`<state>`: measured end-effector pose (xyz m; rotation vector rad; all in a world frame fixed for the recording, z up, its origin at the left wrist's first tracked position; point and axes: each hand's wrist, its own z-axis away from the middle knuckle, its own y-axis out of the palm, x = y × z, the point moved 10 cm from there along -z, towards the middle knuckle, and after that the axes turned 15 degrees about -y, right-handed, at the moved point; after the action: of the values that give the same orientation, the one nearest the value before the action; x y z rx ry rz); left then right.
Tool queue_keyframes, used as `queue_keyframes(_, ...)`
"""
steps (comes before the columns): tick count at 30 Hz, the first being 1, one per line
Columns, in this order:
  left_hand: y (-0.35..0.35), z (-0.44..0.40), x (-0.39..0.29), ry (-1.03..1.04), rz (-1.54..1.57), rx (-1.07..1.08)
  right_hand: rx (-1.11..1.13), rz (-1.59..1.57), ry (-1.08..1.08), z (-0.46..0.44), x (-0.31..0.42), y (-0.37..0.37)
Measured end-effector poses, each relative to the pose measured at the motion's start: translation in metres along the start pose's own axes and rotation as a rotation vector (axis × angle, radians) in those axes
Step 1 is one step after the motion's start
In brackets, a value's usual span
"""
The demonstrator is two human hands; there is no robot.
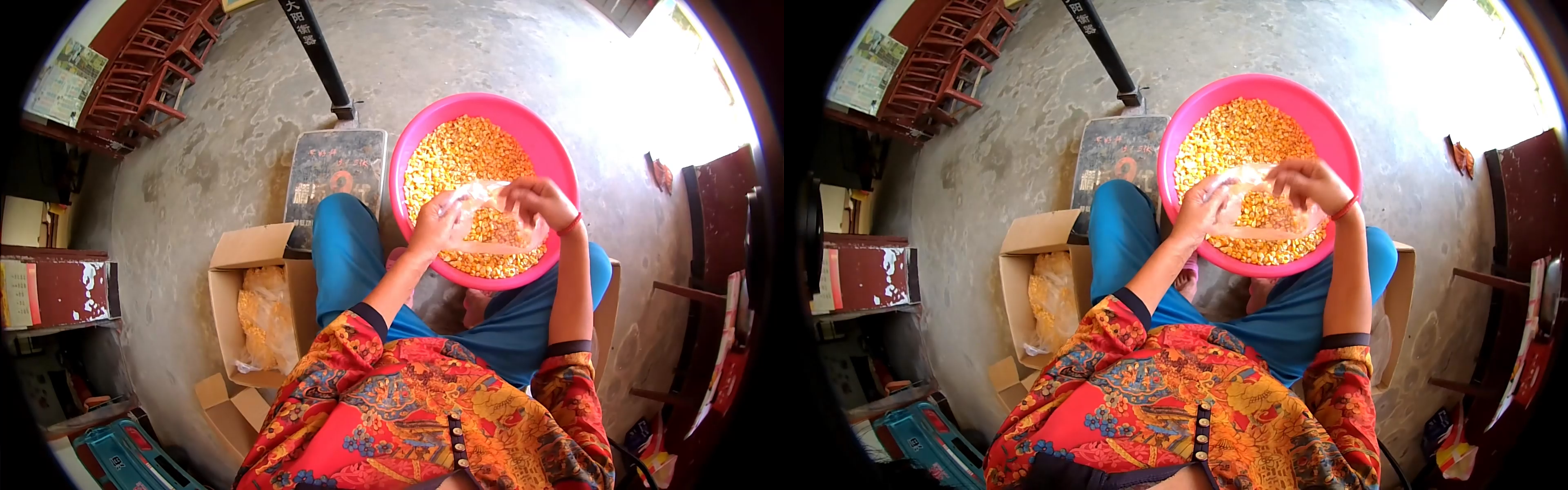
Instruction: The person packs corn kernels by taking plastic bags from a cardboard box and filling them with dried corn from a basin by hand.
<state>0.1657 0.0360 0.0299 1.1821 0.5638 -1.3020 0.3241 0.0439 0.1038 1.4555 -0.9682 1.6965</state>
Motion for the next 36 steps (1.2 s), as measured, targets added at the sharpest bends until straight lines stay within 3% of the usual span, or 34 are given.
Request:
queue_keyframes(1, 0.01, 0.001, 0.001, 0.002, -0.128, 0.077, -0.183, -0.074, -0.091, -0.003, 0.001, -0.022)
queue_keyframes(3, 0.015, 0.002, 0.0, 0.04, -0.102, 0.068, -0.491, -0.14, -0.188, -0.004, -0.011, -0.066)
queue_keyframes(5, 0.017, 0.008, -0.008, 0.077, -0.076, 0.061, -0.6, 0.094, -0.129, -0.003, -0.051, -0.103)
queue_keyframes(6, 0.02, 0.011, -0.008, -0.02, -0.032, 0.093, -0.634, 0.238, -0.086, -0.001, -0.074, -0.119)
queue_keyframes(8, 0.018, 0.01, -0.002, -0.115, 0.012, 0.125, -0.613, 0.633, -0.076, -0.003, -0.122, -0.142)
queue_keyframes(10, 0.009, 0.004, 0.003, -0.092, -0.118, 0.089, -0.569, 0.867, 0.016, -0.001, -0.103, -0.118)
queue_keyframes(13, 0.007, 0.003, 0.009, -0.146, 0.007, 0.106, -0.552, 0.972, -0.115, -0.004, -0.097, -0.1)
queue_keyframes(16, 0.007, 0.003, 0.012, -0.164, 0.013, 0.094, -0.347, 1.072, -0.125, -0.016, -0.093, -0.079)
queue_keyframes(18, 0.009, 0.004, 0.009, -0.159, 0.037, 0.089, -0.199, 0.946, 0.125, -0.018, -0.113, -0.076)
queue_keyframes(22, 0.005, 0.004, 0.01, -0.154, 0.025, 0.079, -0.132, 0.928, 0.13, -0.017, -0.135, -0.075)
queue_keyframes(25, 0.004, 0.007, 0.006, -0.15, 0.069, 0.057, -0.226, 0.779, -0.03, -0.019, -0.137, -0.08)
queue_keyframes(27, 0.002, 0.006, 0.007, -0.135, 0.05, 0.047, -0.472, 0.027, 0.255, -0.003, -0.164, -0.086)
queue_keyframes(28, 0.001, 0.006, 0.007, -0.119, 0.031, 0.036, -0.473, 0.027, 0.255, -0.002, -0.153, -0.084)
queue_keyframes(30, 0.001, 0.005, 0.008, -0.125, 0.048, 0.031, -0.653, -0.496, 0.063, -0.003, -0.126, -0.082)
queue_keyframes(36, 0.002, 0.006, 0.006, -0.127, 0.043, 0.041, -0.71, -0.57, -0.079, -0.001, -0.07, -0.083)
